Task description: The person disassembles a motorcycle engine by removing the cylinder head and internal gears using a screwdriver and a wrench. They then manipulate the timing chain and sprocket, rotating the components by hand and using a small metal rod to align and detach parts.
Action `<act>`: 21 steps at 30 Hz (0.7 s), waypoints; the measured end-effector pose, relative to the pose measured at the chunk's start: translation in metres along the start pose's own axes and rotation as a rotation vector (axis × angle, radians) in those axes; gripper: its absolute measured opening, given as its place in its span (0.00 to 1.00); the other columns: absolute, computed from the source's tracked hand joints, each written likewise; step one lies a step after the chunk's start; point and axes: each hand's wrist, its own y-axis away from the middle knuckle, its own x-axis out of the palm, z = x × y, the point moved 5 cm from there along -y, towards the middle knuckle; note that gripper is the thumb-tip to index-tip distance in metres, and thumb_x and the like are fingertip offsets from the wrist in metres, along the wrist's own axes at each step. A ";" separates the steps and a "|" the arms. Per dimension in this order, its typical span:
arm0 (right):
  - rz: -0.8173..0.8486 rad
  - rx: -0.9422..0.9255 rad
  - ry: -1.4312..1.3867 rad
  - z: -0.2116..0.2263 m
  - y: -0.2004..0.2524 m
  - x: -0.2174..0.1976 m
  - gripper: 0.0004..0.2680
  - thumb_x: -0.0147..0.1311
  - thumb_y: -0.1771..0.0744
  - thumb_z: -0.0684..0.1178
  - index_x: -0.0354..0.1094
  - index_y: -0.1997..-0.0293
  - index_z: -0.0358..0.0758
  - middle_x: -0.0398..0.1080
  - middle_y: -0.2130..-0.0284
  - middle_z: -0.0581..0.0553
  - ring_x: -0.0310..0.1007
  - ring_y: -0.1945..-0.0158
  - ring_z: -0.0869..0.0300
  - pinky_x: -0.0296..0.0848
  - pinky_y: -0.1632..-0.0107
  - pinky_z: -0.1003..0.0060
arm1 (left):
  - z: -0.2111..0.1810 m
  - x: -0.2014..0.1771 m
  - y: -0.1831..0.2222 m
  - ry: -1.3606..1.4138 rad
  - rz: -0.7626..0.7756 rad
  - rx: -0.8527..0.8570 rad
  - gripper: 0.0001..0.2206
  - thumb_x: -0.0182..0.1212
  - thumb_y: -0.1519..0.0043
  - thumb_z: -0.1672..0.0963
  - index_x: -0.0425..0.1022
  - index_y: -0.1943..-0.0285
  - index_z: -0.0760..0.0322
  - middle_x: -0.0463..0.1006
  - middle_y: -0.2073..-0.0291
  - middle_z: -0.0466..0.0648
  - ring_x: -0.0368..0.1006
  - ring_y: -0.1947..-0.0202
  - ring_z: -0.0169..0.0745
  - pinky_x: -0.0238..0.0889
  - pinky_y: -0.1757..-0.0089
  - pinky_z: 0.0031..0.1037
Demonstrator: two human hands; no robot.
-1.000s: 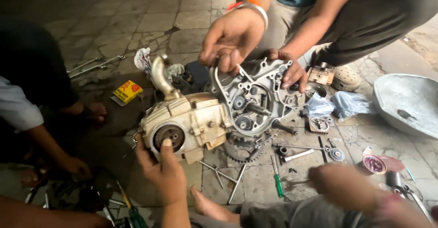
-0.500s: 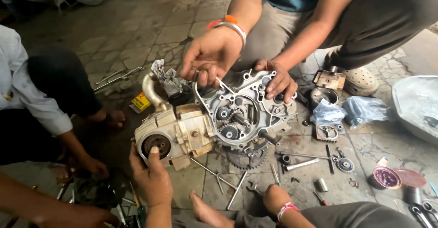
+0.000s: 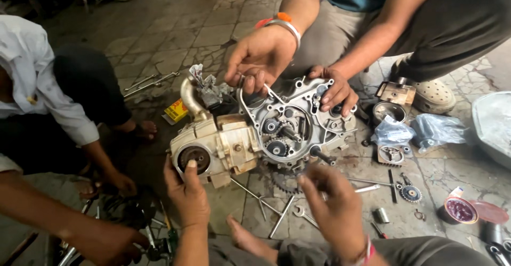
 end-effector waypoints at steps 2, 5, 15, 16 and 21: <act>-0.062 -0.202 0.046 0.039 -0.028 -0.003 0.15 0.65 0.37 0.48 0.72 0.49 0.33 0.79 0.63 0.42 0.82 0.65 0.59 0.79 0.65 0.66 | 0.001 0.001 0.000 0.042 0.011 0.031 0.30 0.60 0.35 0.52 0.60 0.26 0.72 0.71 0.39 0.51 0.68 0.43 0.37 0.61 0.43 0.27; -0.047 -0.328 0.123 0.046 -0.049 0.015 0.19 0.65 0.38 0.48 0.69 0.44 0.29 0.77 0.60 0.35 0.81 0.62 0.51 0.77 0.65 0.60 | 0.004 0.000 0.001 0.047 0.006 0.037 0.31 0.61 0.36 0.52 0.60 0.26 0.72 0.71 0.39 0.51 0.68 0.42 0.37 0.61 0.42 0.27; -0.058 -0.116 0.270 0.026 -0.060 0.037 0.12 0.60 0.33 0.50 0.73 0.47 0.36 0.77 0.68 0.31 0.80 0.63 0.43 0.76 0.61 0.53 | -0.003 0.001 0.001 -0.021 0.006 0.034 0.31 0.61 0.35 0.51 0.60 0.27 0.72 0.72 0.39 0.51 0.68 0.42 0.37 0.61 0.42 0.27; -0.060 -0.167 0.236 0.028 -0.055 0.034 0.14 0.60 0.34 0.49 0.70 0.45 0.34 0.76 0.64 0.30 0.80 0.62 0.43 0.76 0.61 0.53 | -0.004 0.000 0.003 -0.030 0.011 0.043 0.31 0.60 0.35 0.51 0.60 0.26 0.72 0.72 0.39 0.51 0.68 0.42 0.37 0.61 0.42 0.28; -0.095 -0.301 0.138 0.010 0.000 0.016 0.17 0.61 0.34 0.49 0.66 0.42 0.33 0.77 0.56 0.35 0.81 0.57 0.50 0.77 0.56 0.56 | -0.002 0.000 0.001 -0.016 0.020 0.078 0.30 0.60 0.34 0.50 0.60 0.26 0.72 0.72 0.38 0.52 0.68 0.41 0.39 0.61 0.41 0.28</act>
